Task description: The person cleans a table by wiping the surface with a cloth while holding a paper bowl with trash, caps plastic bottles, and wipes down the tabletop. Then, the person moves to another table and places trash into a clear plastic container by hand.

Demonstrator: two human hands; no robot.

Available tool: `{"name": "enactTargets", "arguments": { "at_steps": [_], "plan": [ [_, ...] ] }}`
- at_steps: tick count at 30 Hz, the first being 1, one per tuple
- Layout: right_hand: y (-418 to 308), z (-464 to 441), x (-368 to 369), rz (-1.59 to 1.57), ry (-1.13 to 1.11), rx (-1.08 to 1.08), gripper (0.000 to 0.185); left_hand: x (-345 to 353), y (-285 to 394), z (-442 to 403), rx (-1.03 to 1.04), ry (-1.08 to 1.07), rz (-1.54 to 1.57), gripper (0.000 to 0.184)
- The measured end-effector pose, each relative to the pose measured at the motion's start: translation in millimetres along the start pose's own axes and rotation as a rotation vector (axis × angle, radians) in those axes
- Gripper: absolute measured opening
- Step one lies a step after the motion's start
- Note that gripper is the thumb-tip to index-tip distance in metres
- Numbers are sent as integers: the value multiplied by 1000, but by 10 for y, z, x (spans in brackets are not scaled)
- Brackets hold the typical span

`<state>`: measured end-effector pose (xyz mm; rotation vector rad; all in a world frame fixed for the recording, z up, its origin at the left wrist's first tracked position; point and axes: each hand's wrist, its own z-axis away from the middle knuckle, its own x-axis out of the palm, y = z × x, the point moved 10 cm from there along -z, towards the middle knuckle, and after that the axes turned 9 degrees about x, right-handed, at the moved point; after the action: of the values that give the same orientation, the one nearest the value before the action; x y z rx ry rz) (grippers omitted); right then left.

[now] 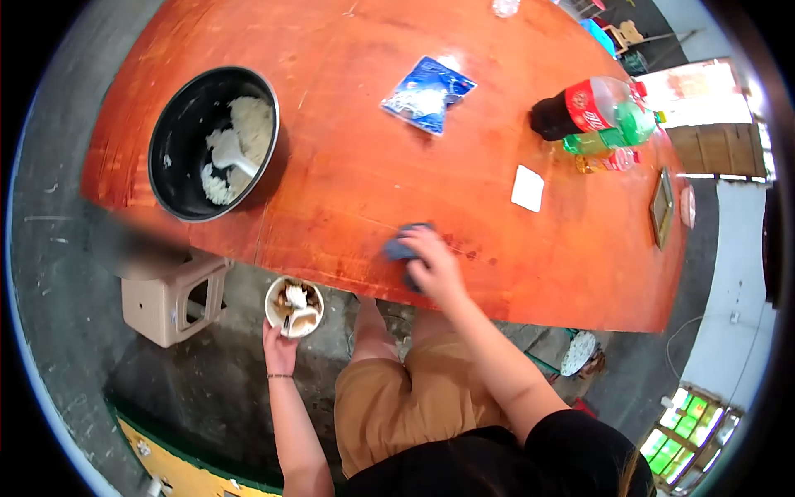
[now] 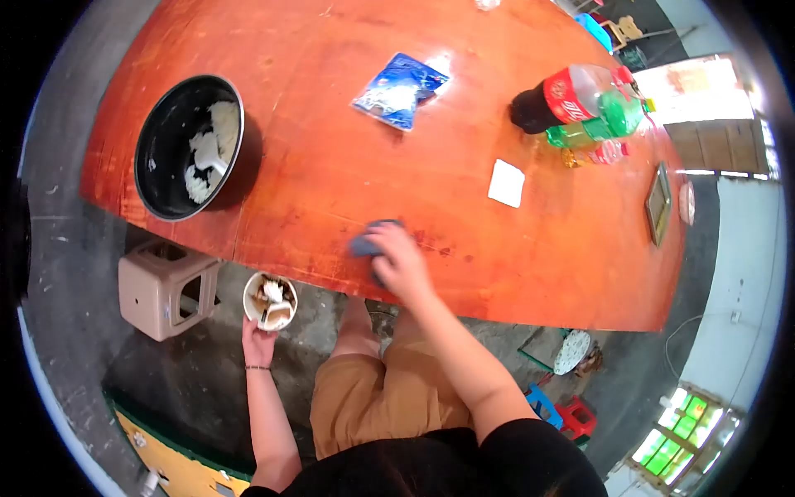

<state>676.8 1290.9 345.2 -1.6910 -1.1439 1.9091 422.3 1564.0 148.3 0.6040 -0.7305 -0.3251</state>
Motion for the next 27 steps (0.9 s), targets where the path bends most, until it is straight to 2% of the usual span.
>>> {"name": "enactTargets", "arguments": {
  "at_steps": [4,7,9,12,14,17,20,23,26,27],
  "plan": [
    [1037,410,-1401,375,274,164,40,36,68,434,-45,-8,-11,63],
    [1944,747,-2100,578,438,373,33,282,225,745,-54,-54,-52,62],
    [2234,705,-2210,546,335,538,32,444,294,868,-38,-117,-101,67],
    [1617,255,-2428,749,471,430,35,846,370,972,-37,-197,-113,67],
    [1754,-56,-2453,582,513,379,40,1165,353,997,-36,-211,-94,64],
    [1909,-470,-2284,659,446,424,38,1774,290,1029,-20,-279,-84,60],
    [2254,-591,-2032,601,328,484,35,2188,140,1041,-46,-318,-60,59],
    [2165,-605,-1822,434,137,479,31,2593,-27,1023,-86,-330,-7,56],
    [903,-471,-2171,230,224,180,24,3013,-155,1003,-70,-370,-30,52],
    [614,-380,-2259,134,203,171,22,3077,-235,968,-60,-385,-60,51]
  ]
}}
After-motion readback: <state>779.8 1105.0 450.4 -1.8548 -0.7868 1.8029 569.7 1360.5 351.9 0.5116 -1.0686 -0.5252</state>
